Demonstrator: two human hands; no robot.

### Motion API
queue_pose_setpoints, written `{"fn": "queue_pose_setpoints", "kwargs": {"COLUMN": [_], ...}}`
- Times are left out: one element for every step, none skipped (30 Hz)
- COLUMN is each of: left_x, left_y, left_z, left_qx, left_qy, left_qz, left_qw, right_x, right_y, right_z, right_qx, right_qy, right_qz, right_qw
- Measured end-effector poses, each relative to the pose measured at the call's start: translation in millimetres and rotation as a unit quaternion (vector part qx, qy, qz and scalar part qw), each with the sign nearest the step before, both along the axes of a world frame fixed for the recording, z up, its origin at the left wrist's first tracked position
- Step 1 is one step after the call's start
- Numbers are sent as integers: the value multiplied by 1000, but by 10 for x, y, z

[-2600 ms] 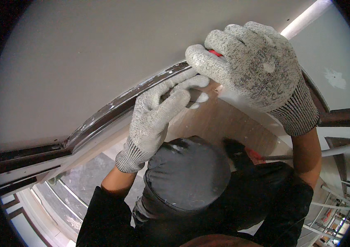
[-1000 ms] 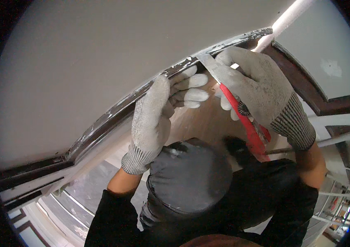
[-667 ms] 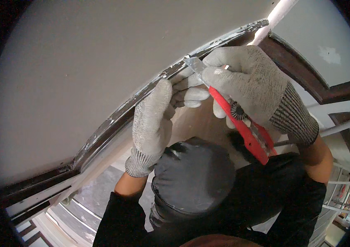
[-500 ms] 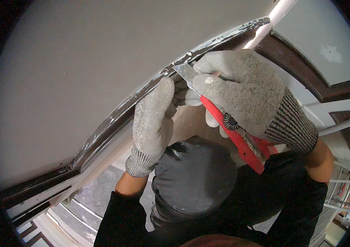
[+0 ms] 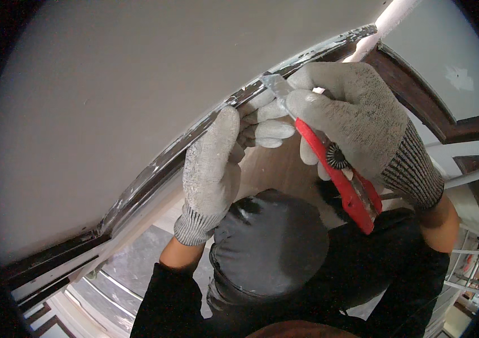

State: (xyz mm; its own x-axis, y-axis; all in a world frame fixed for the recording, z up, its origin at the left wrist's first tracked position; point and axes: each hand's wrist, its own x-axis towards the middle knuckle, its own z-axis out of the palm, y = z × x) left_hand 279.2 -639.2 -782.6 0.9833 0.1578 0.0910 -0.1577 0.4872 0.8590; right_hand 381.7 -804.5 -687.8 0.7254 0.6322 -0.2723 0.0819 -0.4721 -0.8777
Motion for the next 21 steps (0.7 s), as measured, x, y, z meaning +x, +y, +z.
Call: {"fn": "queue_pose_setpoints", "kwargs": {"left_x": [-3, -9, -13, -11, -16, -9, -6, 2, 15, 26, 39, 46, 53, 58, 54, 56, 36, 36, 24, 23, 17], "left_y": [0, 2, 6, 8, 13, 12, 13, 9, -2, -13, -33, -43, -66, -80, -80, -92, -65, -64, -42, -37, -24], "left_z": [-22, -41, -55, -64, -64, -59, -46, -30, -11, 7, 25, 41, 50, 56, 56, 52, 43, 32, 16, 0, -20], "left_qx": [4, 4, 12, 15, 16, 17, 18, 17, 11, 6, 0, -1, -2, -9, -2, -1, -9, 1, 5, 9, 1], "left_qy": [9, 17, 21, 24, 23, 22, 17, 12, 15, 18, 22, 10, -1, -28, -11, -10, -15, 15, 37, 59, 59], "left_qz": [12, 23, 28, 33, 31, 29, 22, 14, 12, 11, 10, 8, 5, -2, 9, 17, 23, 34, 43, 52, 51], "left_qw": [1000, 1000, 999, 999, 999, 999, 999, 1000, 1000, 1000, 1000, 1000, 1000, 1000, 1000, 1000, 1000, 999, 998, 997, 997], "right_x": [5, 5, 4, 4, 1, 3, 4, 10, 14, 26, 35, 51, 60, 74, 76, 86, 78, 77, 70, 68, 66], "right_y": [5, 0, -2, -10, -12, -17, -21, -24, -33, -37, -54, -57, -69, -75, -68, -75, -50, -55, -37, -34, -21], "right_z": [-12, -14, -18, -13, -15, -9, -7, -1, 4, 10, 23, 24, 35, 30, 27, 16, -1, -15, -22, -31, -31], "right_qx": [12, 1, 3, 3, 3, 3, 1, 3, 2, 2, 1, 3, -31, 4, 5, -32, 4, 4, 5, 4, 4], "right_qy": [9, -4, -6, -8, -10, -10, -12, -13, -13, -13, -12, -14, -34, -15, -18, -36, -22, -21, -24, -25, -27], "right_qz": [7, 5, 7, 10, 11, 12, 12, 12, 13, 10, 8, 9, -11, 10, 13, -3, 19, 20, 23, 25, 27], "right_qw": [1000, 1000, 1000, 1000, 1000, 1000, 1000, 1000, 1000, 1000, 1000, 1000, 999, 1000, 1000, 999, 1000, 1000, 999, 999, 999]}}
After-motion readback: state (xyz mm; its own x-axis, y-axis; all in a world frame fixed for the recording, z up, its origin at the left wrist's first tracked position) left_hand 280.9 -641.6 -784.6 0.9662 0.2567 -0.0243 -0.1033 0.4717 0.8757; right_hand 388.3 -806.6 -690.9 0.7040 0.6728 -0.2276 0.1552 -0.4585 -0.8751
